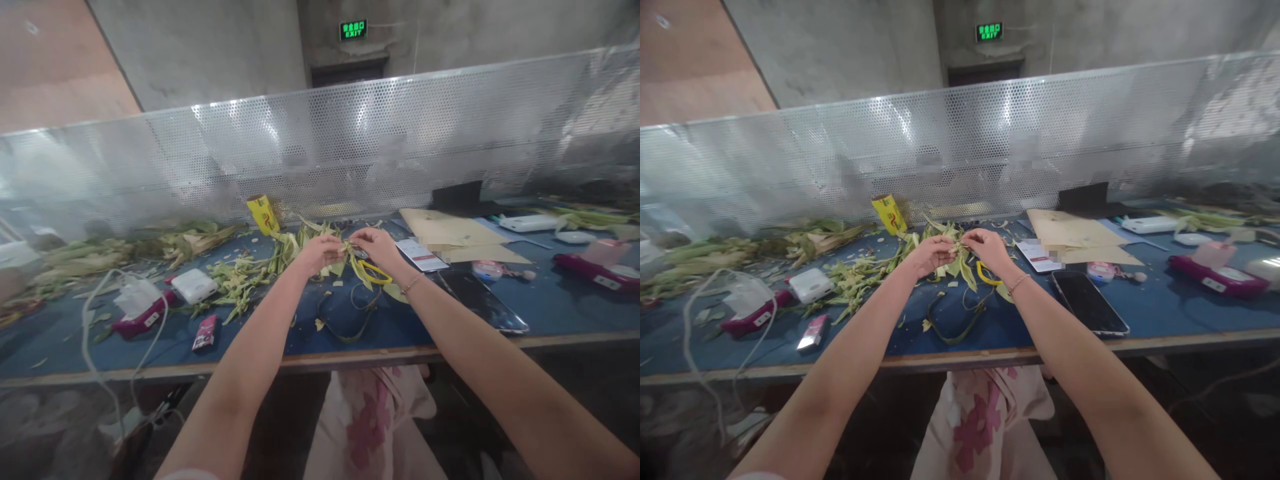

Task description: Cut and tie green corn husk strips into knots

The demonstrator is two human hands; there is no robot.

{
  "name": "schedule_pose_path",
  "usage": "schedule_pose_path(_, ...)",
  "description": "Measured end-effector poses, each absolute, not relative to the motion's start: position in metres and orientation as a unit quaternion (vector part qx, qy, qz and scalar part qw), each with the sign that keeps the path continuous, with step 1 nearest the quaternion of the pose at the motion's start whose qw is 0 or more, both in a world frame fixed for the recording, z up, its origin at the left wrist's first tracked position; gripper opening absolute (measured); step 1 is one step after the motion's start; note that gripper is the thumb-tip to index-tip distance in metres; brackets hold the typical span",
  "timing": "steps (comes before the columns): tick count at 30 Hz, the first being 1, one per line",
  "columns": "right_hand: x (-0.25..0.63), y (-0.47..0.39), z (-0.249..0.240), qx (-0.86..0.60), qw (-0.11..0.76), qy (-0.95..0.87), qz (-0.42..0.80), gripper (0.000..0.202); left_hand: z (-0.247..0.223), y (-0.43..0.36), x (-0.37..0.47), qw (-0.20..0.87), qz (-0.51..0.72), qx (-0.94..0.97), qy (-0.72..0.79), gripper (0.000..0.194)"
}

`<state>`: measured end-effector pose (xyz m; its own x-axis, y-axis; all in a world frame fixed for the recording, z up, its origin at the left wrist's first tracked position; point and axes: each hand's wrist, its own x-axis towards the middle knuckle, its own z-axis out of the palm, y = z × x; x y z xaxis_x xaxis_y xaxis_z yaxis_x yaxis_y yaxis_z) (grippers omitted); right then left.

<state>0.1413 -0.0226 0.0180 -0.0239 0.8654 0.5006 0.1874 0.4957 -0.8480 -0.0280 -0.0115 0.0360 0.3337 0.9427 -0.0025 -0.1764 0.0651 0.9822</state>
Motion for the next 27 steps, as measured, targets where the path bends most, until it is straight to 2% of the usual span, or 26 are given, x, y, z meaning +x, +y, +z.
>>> schedule_pose_path(4,0.141,-0.02,0.016,-0.384,0.575,-0.645,0.324,0.016,0.035,-0.01,-0.032,0.649,0.418,0.53,0.351,0.023)
schedule_pose_path(15,0.141,-0.013,0.009,-0.345,0.595,-0.622,0.375,0.018,0.03,-0.01,-0.029,0.574,0.462,0.604,0.304,0.031)
schedule_pose_path(20,0.142,-0.011,0.008,-0.336,0.597,-0.625,0.374,0.026,0.03,-0.01,-0.026,0.535,0.497,0.612,0.302,0.025)
schedule_pose_path(27,0.14,-0.01,0.009,-0.312,0.611,-0.532,0.496,0.035,0.025,-0.005,-0.024,0.519,0.524,0.61,0.291,0.032)
